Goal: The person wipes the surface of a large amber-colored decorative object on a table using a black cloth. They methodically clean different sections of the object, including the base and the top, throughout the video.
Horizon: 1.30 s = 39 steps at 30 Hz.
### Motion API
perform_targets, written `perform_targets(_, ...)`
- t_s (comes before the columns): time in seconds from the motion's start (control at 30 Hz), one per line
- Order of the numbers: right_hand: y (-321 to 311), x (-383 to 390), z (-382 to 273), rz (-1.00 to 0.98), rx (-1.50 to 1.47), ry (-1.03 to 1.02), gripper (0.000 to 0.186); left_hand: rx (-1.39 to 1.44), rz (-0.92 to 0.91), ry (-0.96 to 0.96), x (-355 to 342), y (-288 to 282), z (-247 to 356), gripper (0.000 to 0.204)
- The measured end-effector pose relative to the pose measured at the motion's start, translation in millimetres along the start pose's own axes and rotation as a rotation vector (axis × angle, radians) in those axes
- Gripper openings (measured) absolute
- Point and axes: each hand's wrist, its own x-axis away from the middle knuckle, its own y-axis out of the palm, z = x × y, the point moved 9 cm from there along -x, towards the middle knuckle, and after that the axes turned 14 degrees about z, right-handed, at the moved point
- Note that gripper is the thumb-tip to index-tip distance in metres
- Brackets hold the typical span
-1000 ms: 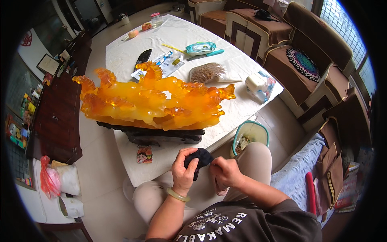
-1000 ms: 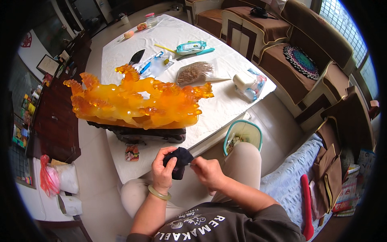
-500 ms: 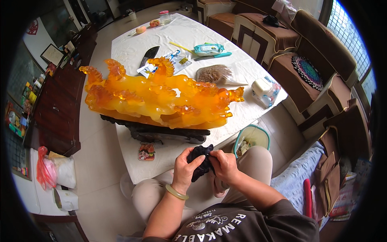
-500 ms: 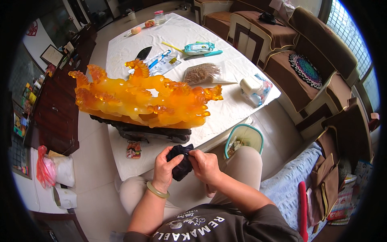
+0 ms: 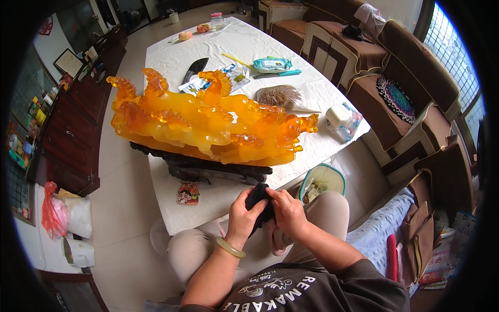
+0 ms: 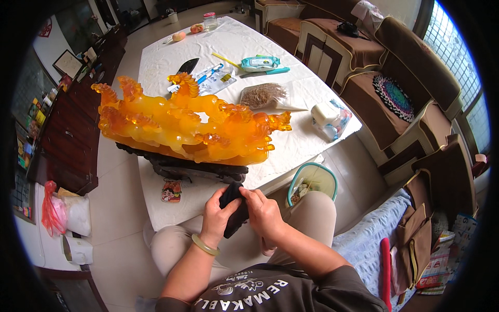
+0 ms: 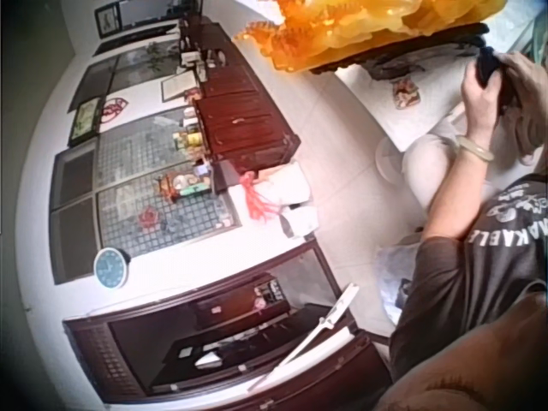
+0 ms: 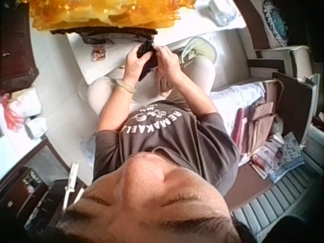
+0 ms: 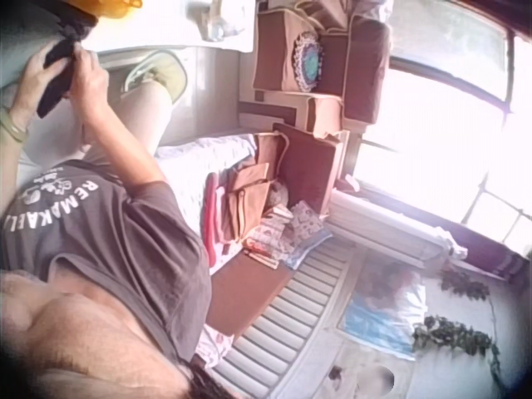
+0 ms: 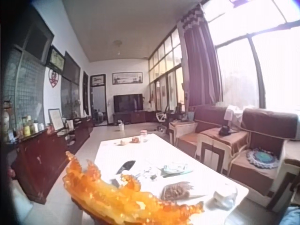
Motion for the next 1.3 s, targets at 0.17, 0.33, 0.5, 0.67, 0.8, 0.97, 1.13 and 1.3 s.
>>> perform_targets(0.17, -1.6, -18.9, -6.8, 0.113, 0.119, -0.183, 0.045, -0.096, 0.11, 0.246, 6.4, -1.9, 26.5, 0.052)
perform_targets(0.33, 9.9, -24.4, 0.0, 0.1, 0.211, -0.224, 0.051, -0.407, 0.099, 0.558, 17.3, 5.6, 46.8, 0.052)
perform_targets(0.5, 20.1, -20.7, 5.9, 0.085, 0.278, -0.326, 0.055, -0.468, 0.038, 0.553, 14.7, 8.4, 41.6, 0.051)
perform_targets(0.67, 25.2, -10.2, 12.4, 0.046, 0.309, -0.379, 0.056, -0.528, 0.024, 0.59, 15.1, 9.4, 34.6, 0.05)
perform_targets(0.8, 26.6, 2.3, 26.6, -0.006, 0.29, -0.332, 0.058, -0.521, -0.031, 0.526, 12.9, 11.4, 19.7, 0.048)
perform_targets(0.97, 11.5, -3.7, 12.6, 0.056, 0.257, -0.399, 0.058, -0.499, 0.0, 0.582, 19.3, 10.8, 33.1, 0.047)
perform_targets(1.13, 19.1, -22.4, -3.5, 0.057, 0.278, -0.456, 0.057, -0.489, 0.122, 0.649, 22.3, 5.6, 52.2, 0.046)
perform_targets(1.3, 32.4, -26.2, -3.8, 0.01, 0.341, -0.356, 0.054, -0.51, 0.136, 0.637, 16.8, -0.4, 48.1, 0.048)
